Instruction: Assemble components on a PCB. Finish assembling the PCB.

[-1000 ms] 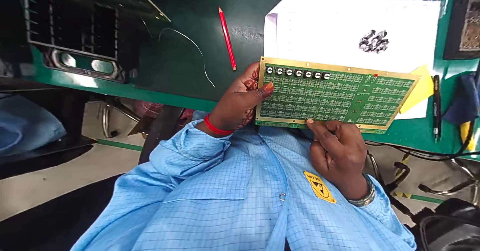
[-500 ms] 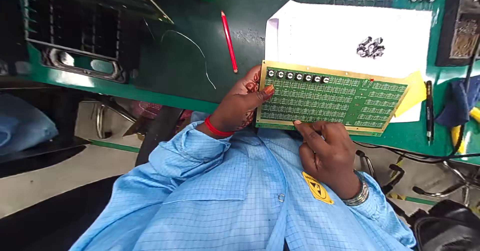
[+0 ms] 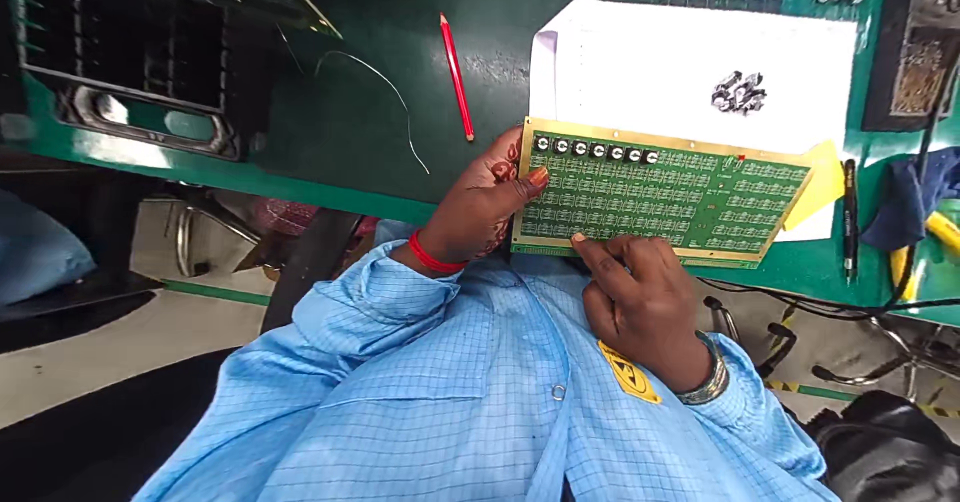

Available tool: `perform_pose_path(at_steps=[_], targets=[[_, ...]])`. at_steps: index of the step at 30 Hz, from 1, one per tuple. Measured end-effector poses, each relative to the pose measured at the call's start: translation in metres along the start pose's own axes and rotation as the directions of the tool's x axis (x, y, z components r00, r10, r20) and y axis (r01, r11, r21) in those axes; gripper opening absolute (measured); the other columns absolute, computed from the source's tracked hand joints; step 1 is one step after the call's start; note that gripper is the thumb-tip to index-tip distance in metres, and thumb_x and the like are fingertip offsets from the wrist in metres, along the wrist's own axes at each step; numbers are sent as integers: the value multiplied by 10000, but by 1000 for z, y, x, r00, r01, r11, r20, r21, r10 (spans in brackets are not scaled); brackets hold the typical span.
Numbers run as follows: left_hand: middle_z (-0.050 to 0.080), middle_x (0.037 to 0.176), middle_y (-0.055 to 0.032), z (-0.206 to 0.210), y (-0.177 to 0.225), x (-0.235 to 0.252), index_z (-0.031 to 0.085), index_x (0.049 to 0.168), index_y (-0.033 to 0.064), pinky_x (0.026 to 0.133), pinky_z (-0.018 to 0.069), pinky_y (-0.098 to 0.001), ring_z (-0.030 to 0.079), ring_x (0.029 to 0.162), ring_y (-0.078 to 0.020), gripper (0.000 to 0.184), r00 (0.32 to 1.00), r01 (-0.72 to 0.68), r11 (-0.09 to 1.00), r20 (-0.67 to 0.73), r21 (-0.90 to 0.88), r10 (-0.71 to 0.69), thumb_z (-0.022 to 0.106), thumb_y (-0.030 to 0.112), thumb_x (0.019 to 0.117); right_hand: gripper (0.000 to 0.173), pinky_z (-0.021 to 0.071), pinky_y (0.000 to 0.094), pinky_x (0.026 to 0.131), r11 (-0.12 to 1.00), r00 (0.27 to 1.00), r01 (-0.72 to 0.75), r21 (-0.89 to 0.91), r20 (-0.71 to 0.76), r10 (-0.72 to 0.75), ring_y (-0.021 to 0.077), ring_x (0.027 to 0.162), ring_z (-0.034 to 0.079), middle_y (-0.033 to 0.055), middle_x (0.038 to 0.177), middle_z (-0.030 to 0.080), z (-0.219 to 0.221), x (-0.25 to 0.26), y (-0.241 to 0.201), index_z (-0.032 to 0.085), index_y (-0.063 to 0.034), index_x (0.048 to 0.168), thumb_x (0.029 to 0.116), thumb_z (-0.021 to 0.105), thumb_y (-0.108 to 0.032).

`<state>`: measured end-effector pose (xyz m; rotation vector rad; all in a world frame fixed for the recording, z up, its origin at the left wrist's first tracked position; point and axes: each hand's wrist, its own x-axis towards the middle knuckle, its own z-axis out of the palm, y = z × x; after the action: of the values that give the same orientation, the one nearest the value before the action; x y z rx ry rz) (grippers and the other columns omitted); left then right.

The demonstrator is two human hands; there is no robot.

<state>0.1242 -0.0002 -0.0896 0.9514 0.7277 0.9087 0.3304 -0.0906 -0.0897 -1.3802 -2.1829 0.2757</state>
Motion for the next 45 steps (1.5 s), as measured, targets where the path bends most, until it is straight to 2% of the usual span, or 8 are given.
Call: perform_pose_path(at_steps=[4,10,14,16,21,27,34,45], targets=[[681,1129,27,1,1,0,409,1360,44,908,597,-275,695,1012,-71,384,1000,-1,1000,-6,8,1,453,-53,991,375,433,353,709,1000,1000,2,-4,-1,-2,250,784,570,110,849,644,0,0,0,769,-98,1178,950,476,-153],[655,1187,26,-1,1,-3,354,1423,7,901,590,-246,678,1039,-53,621,1000,1,998,-2,68,-1,514,-119,836,378,437,358,713,1000,1000,-4,-10,-4,4,249,791,575,111,856,649,1,-1,0,768,-97,1185,949,478,-152],[606,1294,19,-3,-2,-3,237,1490,-13,951,574,-250,654,1107,-50,778,999,-38,997,41,65,35,523,-128,775,385,442,369,720,1000,1000,-5,-14,-9,5,258,794,582,121,865,655,1,-1,0,759,-90,1201,951,472,-145],[591,1297,27,-4,-2,-3,221,1493,-20,956,565,-238,643,1118,-38,807,997,-56,995,53,78,52,528,-125,754,389,440,369,725,1000,1000,-5,-20,-13,4,259,798,581,121,867,656,2,0,0,755,-86,1207,951,468,-146],[613,1248,39,-4,1,-6,266,1481,0,911,575,-219,653,1073,-22,787,998,-41,991,59,124,34,518,-129,747,397,436,365,723,1000,1000,-11,-23,-12,11,256,806,576,115,870,648,2,1,1,752,-91,1220,954,464,-148],[575,1296,41,-4,-1,-3,193,1477,-18,977,553,-227,626,1143,-22,808,992,-70,994,115,88,60,531,-133,752,393,439,362,709,1000,1000,-12,-14,-9,12,257,791,577,118,862,647,3,2,2,754,-85,1214,948,469,-140],[520,1376,33,-5,1,-7,66,1546,31,961,556,-230,606,1172,-14,921,983,-60,989,180,135,36,502,-169,759,386,435,350,703,1000,1000,-8,-7,-24,8,245,780,570,109,841,640,3,3,3,760,-91,1204,945,478,-140],[534,1368,31,-8,-2,-6,67,1554,54,964,558,-247,614,1164,-32,893,979,-69,988,199,138,41,482,-153,791,379,435,344,707,1000,999,-11,6,-34,11,240,790,566,105,849,632,3,2,4,763,-94,1197,944,484,-141]])
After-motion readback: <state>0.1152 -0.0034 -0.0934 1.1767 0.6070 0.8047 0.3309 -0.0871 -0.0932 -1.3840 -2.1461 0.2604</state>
